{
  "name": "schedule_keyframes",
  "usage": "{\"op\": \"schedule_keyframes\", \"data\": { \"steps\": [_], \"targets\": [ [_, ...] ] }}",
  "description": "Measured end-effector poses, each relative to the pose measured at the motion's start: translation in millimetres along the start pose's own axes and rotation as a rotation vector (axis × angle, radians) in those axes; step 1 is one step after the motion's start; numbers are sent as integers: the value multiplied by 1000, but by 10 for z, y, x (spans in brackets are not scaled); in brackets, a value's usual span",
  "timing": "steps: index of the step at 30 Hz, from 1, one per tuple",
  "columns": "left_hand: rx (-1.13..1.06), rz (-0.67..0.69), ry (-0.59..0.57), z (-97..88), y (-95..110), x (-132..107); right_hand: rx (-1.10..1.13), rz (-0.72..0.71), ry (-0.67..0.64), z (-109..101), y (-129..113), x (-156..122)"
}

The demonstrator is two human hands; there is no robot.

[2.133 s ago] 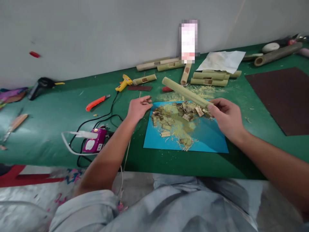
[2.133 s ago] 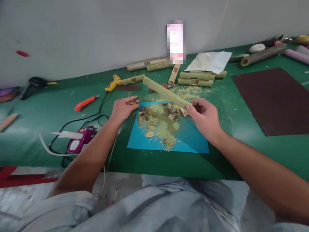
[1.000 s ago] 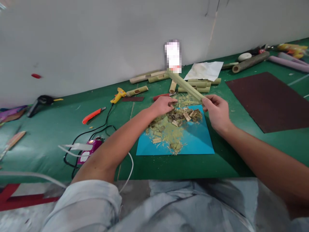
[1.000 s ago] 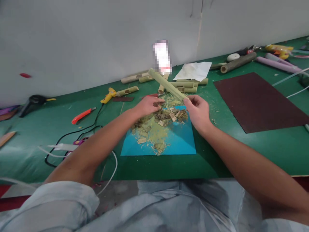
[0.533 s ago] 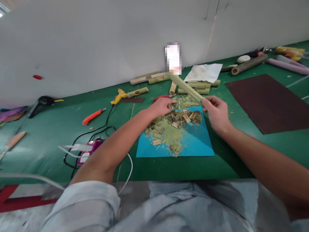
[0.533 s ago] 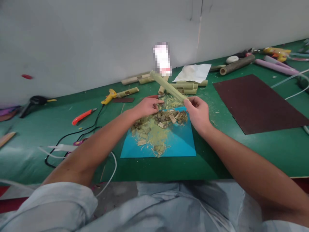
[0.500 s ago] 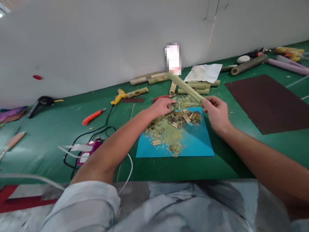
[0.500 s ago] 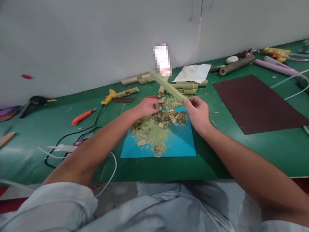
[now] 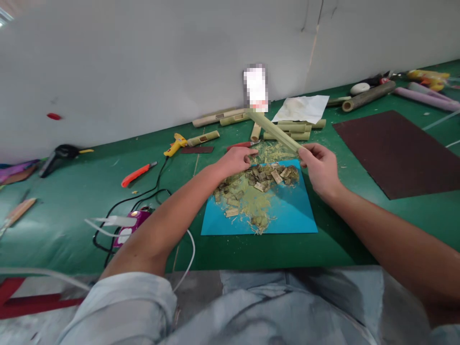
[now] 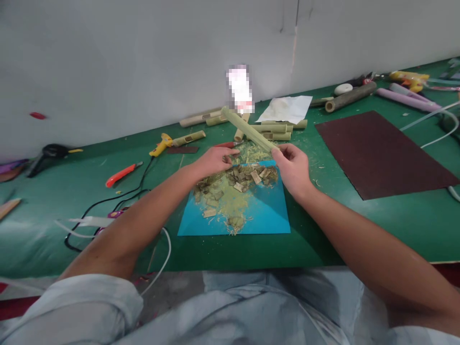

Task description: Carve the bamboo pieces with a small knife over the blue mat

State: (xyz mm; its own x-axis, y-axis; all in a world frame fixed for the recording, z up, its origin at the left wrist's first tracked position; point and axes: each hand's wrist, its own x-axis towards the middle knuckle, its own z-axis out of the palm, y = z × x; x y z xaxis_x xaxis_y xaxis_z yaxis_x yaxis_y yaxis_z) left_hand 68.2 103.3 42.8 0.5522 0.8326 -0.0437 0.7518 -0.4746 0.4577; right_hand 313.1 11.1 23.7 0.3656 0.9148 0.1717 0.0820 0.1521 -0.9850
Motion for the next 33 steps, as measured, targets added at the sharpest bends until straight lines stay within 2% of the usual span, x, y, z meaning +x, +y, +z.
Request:
{"op": "schedule_keyframes", "data": {
  "steps": [4, 11, 19, 28, 33],
  "targets": [
    [-92, -13, 14, 17, -57, 15, -2, -2, 6, 0, -14, -3],
    [-190, -107, -60, -24, -8, -11, 10, -10, 8, 5, -18, -10],
    [-186, -83, -49, -15, 26, -54, 7, -16, 2, 0, -8, -7],
    [-301, -94, 67, 77, -15, -47, 3, -15, 7, 7, -11, -5],
    [-358, -70, 151, 40, -18, -46, 0, -12, 3, 6, -27, -14]
  ]
}}
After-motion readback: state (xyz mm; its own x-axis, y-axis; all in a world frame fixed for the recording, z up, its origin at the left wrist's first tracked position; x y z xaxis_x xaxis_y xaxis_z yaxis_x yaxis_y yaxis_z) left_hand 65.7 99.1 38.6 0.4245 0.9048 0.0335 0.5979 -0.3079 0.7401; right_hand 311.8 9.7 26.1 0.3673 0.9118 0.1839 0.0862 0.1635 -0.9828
